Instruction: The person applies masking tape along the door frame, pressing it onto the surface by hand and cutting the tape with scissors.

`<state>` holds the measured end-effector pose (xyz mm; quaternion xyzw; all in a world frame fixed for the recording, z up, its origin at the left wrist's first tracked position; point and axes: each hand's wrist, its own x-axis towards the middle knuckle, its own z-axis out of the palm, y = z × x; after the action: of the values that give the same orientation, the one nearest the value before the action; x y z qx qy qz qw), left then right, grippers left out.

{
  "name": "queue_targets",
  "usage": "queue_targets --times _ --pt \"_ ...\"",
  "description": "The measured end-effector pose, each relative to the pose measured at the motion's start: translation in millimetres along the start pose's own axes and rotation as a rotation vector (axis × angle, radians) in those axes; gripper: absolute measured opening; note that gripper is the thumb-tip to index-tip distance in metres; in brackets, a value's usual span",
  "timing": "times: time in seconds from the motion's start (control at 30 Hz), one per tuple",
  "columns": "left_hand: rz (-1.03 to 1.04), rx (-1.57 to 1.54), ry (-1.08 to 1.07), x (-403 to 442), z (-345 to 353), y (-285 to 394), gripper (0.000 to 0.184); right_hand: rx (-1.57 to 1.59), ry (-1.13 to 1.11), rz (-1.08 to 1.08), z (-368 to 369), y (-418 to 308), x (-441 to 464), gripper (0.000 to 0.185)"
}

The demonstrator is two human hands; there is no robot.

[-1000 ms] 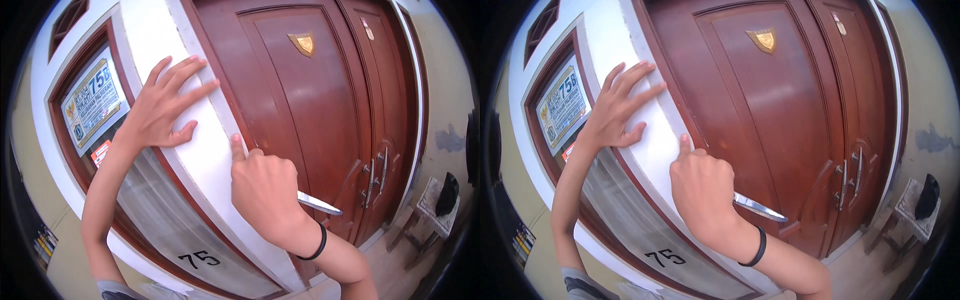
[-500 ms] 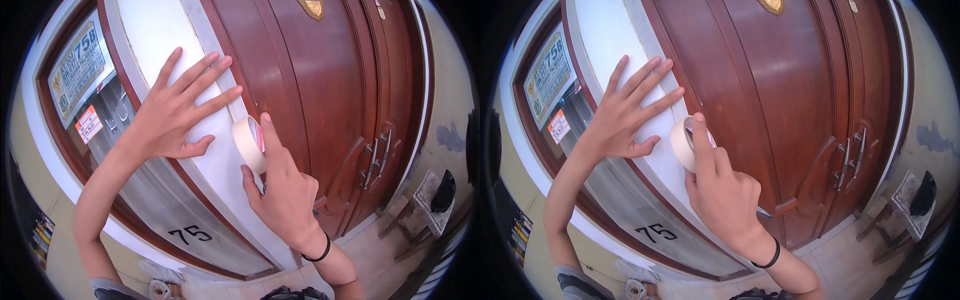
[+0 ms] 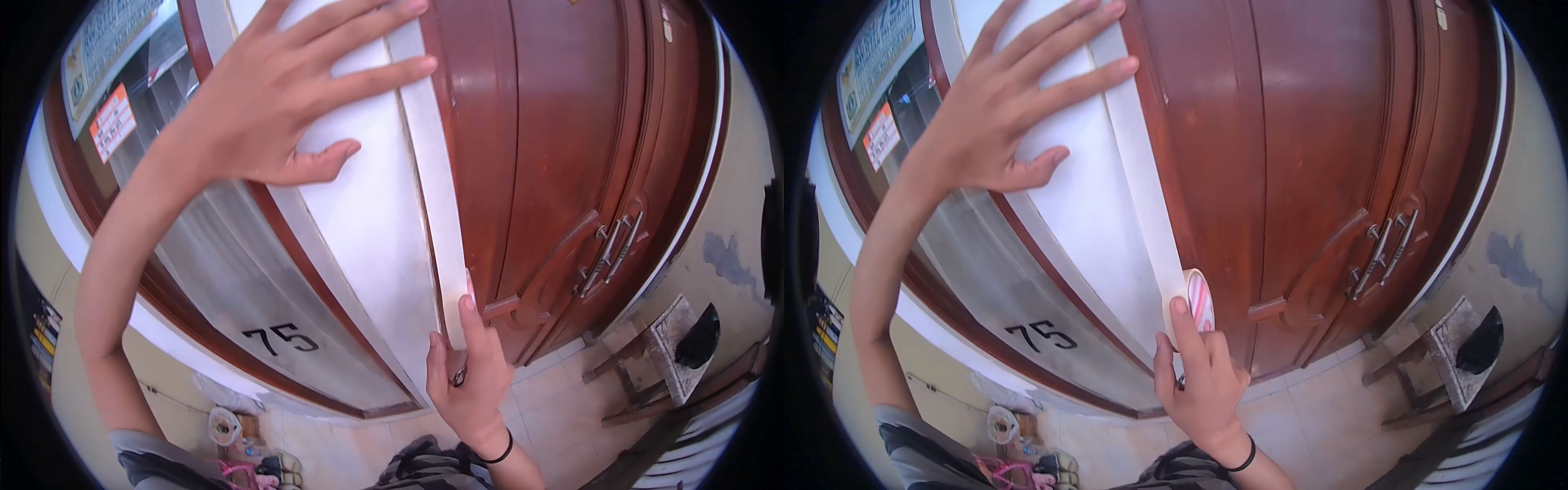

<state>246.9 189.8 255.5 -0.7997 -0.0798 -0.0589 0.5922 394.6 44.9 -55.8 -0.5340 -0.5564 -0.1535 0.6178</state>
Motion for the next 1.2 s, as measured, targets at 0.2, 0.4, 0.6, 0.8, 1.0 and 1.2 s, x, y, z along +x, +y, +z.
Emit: queue_targets --times 0.2,0.4,0.6,0.8,1.0,1.2 --pt "0.012 0.052 0.034 -2 1 2 0.082 -0.096 -0.139 0.081 -7 -5 0 0.068" --pt "0.041 0.079 0.124 -3 12 0 0.08 -0.262 -0.22 0.085 1 0 20 0.073" --pt "0.037 0.075 0.047 -2 12 4 0.074 -0.458 -0.359 0.112 -1 -16 34 0.077" --pt "0.093 0.051 0.223 -3 28 1 0.074 -0.558 -0.449 0.144 -2 -22 45 0.078" --pt "0.056 0.132 0.077 -4 14 5 0.074 -0.575 -0.483 0.145 -3 -25 50 0.077" --pt "0.059 0.114 0.073 -4 14 5 0.074 -0.592 -0.476 0.156 -1 -30 54 0.066"
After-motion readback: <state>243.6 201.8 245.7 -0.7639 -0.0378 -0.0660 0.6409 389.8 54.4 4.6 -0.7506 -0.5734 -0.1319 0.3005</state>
